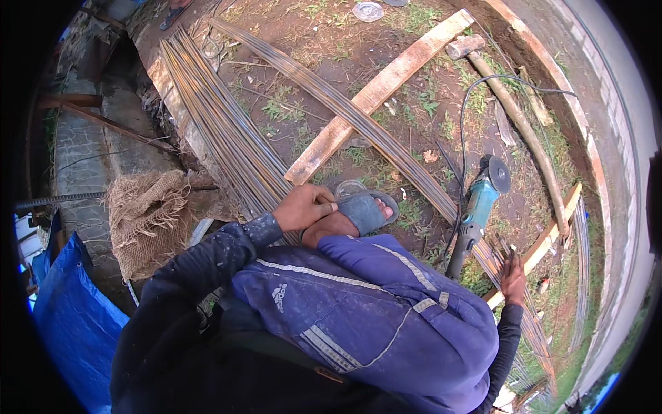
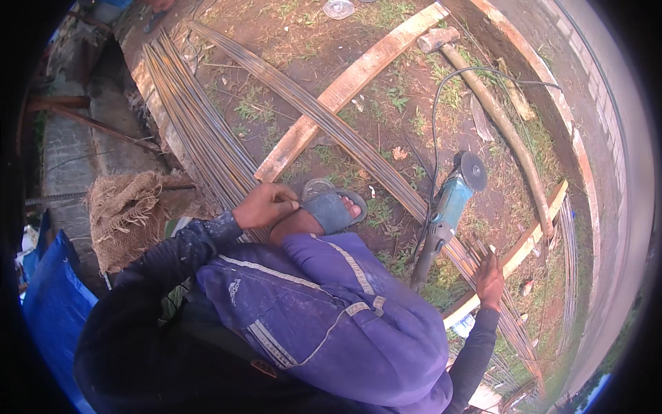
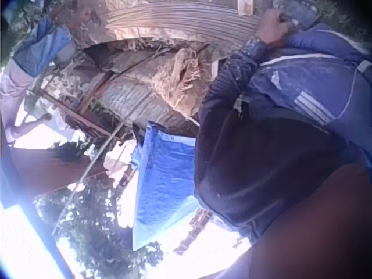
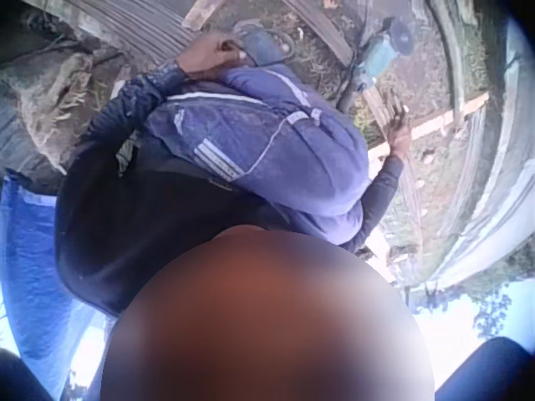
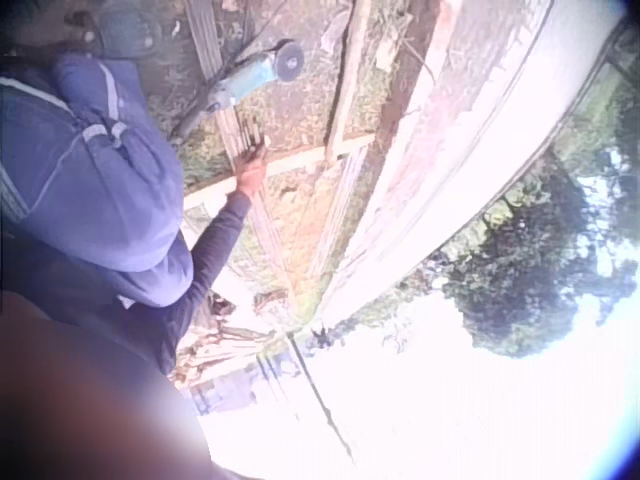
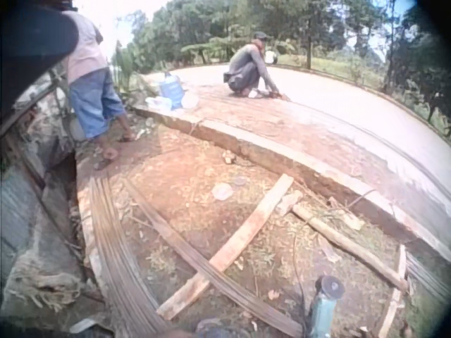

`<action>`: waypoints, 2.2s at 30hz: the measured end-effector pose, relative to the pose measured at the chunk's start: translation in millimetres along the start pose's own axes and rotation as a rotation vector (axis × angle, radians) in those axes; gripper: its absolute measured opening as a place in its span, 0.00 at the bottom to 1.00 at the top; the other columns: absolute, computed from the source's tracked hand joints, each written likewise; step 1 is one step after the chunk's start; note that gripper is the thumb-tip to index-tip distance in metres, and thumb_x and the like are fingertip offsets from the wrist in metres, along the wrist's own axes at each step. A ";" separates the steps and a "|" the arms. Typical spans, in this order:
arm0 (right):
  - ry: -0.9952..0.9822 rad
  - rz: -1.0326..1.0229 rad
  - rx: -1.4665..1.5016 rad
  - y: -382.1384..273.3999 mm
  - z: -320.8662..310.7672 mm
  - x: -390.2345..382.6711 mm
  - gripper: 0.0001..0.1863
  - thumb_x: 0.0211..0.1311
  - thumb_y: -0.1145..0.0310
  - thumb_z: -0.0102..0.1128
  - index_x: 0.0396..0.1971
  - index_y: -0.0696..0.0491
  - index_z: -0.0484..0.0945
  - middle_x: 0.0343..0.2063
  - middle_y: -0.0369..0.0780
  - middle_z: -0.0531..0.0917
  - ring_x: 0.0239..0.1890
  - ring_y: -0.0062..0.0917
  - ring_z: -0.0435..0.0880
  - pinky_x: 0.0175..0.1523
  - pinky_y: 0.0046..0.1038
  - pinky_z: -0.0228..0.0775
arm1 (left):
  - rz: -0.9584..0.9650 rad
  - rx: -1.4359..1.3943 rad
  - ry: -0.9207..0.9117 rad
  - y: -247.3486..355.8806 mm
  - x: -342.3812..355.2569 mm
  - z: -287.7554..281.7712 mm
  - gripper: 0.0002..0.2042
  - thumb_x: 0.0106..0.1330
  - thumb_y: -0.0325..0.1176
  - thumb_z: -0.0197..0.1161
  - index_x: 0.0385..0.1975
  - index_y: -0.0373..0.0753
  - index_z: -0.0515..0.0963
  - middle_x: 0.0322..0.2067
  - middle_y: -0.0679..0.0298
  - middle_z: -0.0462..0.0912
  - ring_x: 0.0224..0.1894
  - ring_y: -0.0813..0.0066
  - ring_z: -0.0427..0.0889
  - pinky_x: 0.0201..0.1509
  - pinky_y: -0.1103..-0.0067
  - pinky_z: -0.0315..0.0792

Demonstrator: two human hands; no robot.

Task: The person uses an angle grinder to cut a bundle of metal rods laid on wooden supports. After cutting, the person removes a binding wire and separates the cut rods.

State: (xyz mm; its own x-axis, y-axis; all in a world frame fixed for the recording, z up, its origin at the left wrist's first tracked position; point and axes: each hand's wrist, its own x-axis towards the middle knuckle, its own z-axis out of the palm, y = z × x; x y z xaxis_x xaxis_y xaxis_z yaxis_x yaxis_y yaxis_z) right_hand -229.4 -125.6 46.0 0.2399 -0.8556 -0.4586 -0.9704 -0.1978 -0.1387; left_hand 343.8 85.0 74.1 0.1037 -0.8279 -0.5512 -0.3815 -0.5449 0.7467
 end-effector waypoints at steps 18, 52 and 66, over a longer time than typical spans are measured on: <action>0.665 0.026 0.384 -71.7 22.5 -44.6 0.19 0.66 0.73 0.55 0.57 0.59 0.72 0.58 0.51 0.75 0.60 0.48 0.74 0.65 0.40 0.67 | -0.623 -0.352 0.693 -177.8 233.8 -163.6 0.13 0.68 0.40 0.54 0.28 0.37 0.73 0.21 0.58 0.77 0.19 0.68 0.75 0.17 0.71 0.67; 1.155 0.658 1.513 -124.7 13.5 -200.3 0.19 0.77 0.60 0.50 0.58 0.54 0.77 0.26 0.34 0.78 0.27 0.14 0.75 0.34 0.20 0.69 | 1.309 0.845 -1.182 327.8 125.3 219.1 0.15 0.66 0.35 0.66 0.46 0.34 0.72 0.36 0.51 0.80 0.41 0.53 0.82 0.45 0.65 0.75; 0.697 1.082 0.732 -128.2 83.6 -223.2 0.10 0.65 0.70 0.58 0.42 0.55 0.84 0.36 0.50 0.86 0.35 0.46 0.85 0.42 0.39 0.76 | 0.809 1.167 -1.140 334.1 238.9 395.2 0.44 0.58 0.60 0.69 0.61 0.25 0.67 0.55 0.37 0.74 0.59 0.44 0.76 0.63 0.62 0.71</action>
State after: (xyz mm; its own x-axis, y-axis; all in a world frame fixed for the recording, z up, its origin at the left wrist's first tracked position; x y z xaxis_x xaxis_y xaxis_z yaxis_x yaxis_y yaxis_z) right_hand -156.2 130.7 92.7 -0.8407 -0.5202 -0.1506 -0.3845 0.7691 -0.5105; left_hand -121.9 -242.3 44.8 -0.8290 -0.0534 -0.5567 -0.4405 0.6757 0.5911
